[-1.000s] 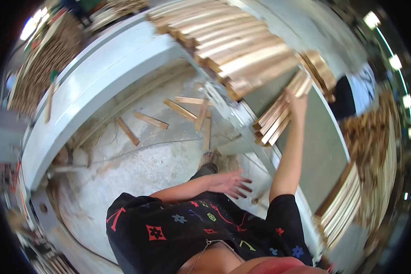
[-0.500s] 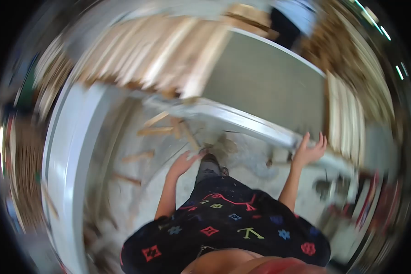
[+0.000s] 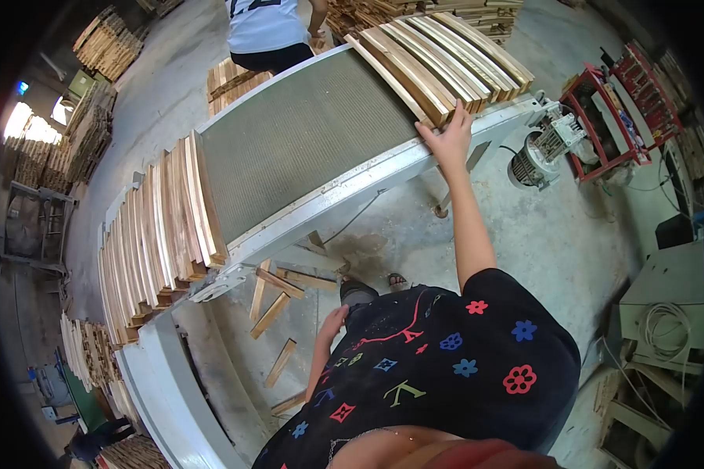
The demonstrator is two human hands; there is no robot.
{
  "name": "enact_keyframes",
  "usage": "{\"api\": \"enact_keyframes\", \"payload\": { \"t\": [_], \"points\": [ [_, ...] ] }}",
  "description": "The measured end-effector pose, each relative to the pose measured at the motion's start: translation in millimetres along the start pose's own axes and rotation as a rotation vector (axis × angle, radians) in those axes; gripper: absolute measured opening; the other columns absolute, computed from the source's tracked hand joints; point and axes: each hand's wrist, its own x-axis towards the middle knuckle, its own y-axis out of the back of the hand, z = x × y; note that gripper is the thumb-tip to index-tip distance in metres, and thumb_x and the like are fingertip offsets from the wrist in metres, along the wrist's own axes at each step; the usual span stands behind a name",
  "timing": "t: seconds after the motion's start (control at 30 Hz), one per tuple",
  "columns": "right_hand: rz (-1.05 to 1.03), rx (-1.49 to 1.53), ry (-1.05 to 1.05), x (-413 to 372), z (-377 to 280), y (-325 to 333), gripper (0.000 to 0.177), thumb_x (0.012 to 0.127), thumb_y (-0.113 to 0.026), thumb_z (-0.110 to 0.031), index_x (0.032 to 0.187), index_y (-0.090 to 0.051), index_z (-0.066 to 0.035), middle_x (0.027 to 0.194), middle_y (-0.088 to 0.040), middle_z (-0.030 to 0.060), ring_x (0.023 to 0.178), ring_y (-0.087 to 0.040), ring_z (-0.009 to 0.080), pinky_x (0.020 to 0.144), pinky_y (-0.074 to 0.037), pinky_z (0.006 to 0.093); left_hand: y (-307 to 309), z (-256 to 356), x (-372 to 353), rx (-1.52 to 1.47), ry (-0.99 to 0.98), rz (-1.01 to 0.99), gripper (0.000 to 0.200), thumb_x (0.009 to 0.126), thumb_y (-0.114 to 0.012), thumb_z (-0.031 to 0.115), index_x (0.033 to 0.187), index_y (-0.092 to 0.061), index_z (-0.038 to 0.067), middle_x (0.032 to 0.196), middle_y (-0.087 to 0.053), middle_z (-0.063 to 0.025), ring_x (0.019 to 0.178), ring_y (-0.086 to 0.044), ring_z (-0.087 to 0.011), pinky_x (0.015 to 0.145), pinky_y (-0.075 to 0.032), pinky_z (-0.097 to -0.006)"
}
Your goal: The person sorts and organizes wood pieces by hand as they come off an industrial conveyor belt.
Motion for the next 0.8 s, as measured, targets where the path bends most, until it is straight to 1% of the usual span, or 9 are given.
{"api": "enact_keyframes", "payload": {
  "t": [0.03,0.13,0.23,0.33,0.37,0.5,0.63,0.7,0.8],
  "points": [
    [0.021,0.015,-0.015,5,-2,-5,0.099,0.072,-0.084,-0.047,0.145,-0.037,0.0,0.131,-0.045,0.0273,0.119,-0.048,0.0436,0.102,-0.042,0.0482,-6,-28,15,0.009,0.017,-0.039,0.059,0.101,-0.05,0.051,0.13,-0.058,0.001,0.105,-0.067,-0.0086,0.087,-0.058,-0.024,0.076,-0.048,-0.0399],
    [0.02,0.094,-0.094,20,-15,1,0.088,0.07,-0.084,-0.048,0.135,-0.046,-0.003,0.125,-0.048,0.0224,0.115,-0.048,0.0412,0.102,-0.04,0.0481,-12,-81,30,0.254,-0.263,0.15,0.058,0.102,-0.046,0.049,0.132,-0.059,0.001,0.106,-0.07,-0.0097,0.096,-0.063,-0.0232,0.078,-0.051,-0.0393],
    [-0.031,-0.038,-0.075,8,-37,-3,0.086,0.068,-0.084,-0.046,0.134,-0.048,-0.004,0.12,-0.05,0.02,0.112,-0.049,0.0391,0.099,-0.04,0.0475,-13,-99,14,-0.063,-0.03,0.197,0.062,0.103,-0.045,0.05,0.139,-0.054,0.0,0.116,-0.069,-0.0169,0.109,-0.064,-0.0253,0.086,-0.051,-0.0392],
    [-0.042,-0.257,-0.044,-2,-49,-6,0.083,0.067,-0.08,-0.049,0.131,-0.051,-0.005,0.115,-0.053,0.0165,0.108,-0.051,0.0353,0.096,-0.039,0.0511,-10,-110,-5,-0.539,0.342,0.024,0.07,0.102,-0.044,0.053,0.147,-0.044,-0.001,0.132,-0.061,-0.0239,0.122,-0.06,-0.0291,0.095,-0.05,-0.0383],
    [-0.06,-0.332,-0.046,4,-55,-6,0.083,0.067,-0.079,-0.05,0.131,-0.051,-0.006,0.115,-0.053,0.016,0.108,-0.051,0.0349,0.096,-0.039,0.052,-1,-105,-7,-0.49,0.282,0.045,0.071,0.102,-0.044,0.054,0.147,-0.043,-0.001,0.133,-0.06,-0.0241,0.123,-0.06,-0.0294,0.096,-0.049,-0.0386],
    [-0.489,-0.415,-0.165,58,-75,-22,0.09,0.074,-0.075,-0.052,0.143,-0.044,-0.003,0.133,-0.053,0.0247,0.122,-0.054,0.038,0.101,-0.041,0.0531,-18,-44,-68,-0.275,0.06,0.11,0.076,0.101,-0.044,0.057,0.15,-0.039,-0.001,0.138,-0.056,-0.0251,0.125,-0.057,-0.0305,0.098,-0.048,-0.0397],
    [-0.566,-0.388,-0.224,93,-75,-63,0.09,0.077,-0.073,-0.047,0.144,-0.041,0.004,0.136,-0.053,0.0268,0.127,-0.054,0.0384,0.103,-0.044,0.0496,-38,-13,-56,-0.316,0.088,0.183,0.076,0.1,-0.046,0.058,0.149,-0.042,-0.001,0.144,-0.051,-0.0217,0.133,-0.05,-0.0288,0.105,-0.042,-0.0441],
    [-0.552,-0.374,-0.166,86,-73,-56,0.086,0.077,-0.074,-0.042,0.14,-0.043,0.006,0.133,-0.055,0.0262,0.125,-0.056,0.0379,0.101,-0.047,0.0482,-40,-11,-21,-0.308,-0.003,0.07,0.072,0.101,-0.047,0.056,0.148,-0.045,0.002,0.141,-0.055,-0.0167,0.133,-0.05,-0.0252,0.106,-0.042,-0.0414],
    [-0.596,-0.259,0.027,34,-77,-5,0.075,0.076,-0.076,-0.039,0.129,-0.047,0.004,0.12,-0.059,0.0255,0.114,-0.06,0.0382,0.091,-0.053,0.0497,-75,109,-47,-0.372,-0.064,-0.075,0.08,0.099,-0.043,0.066,0.149,-0.044,0.004,0.141,-0.056,-0.0138,0.131,-0.051,-0.0246,0.106,-0.041,-0.039]
  ]
}}
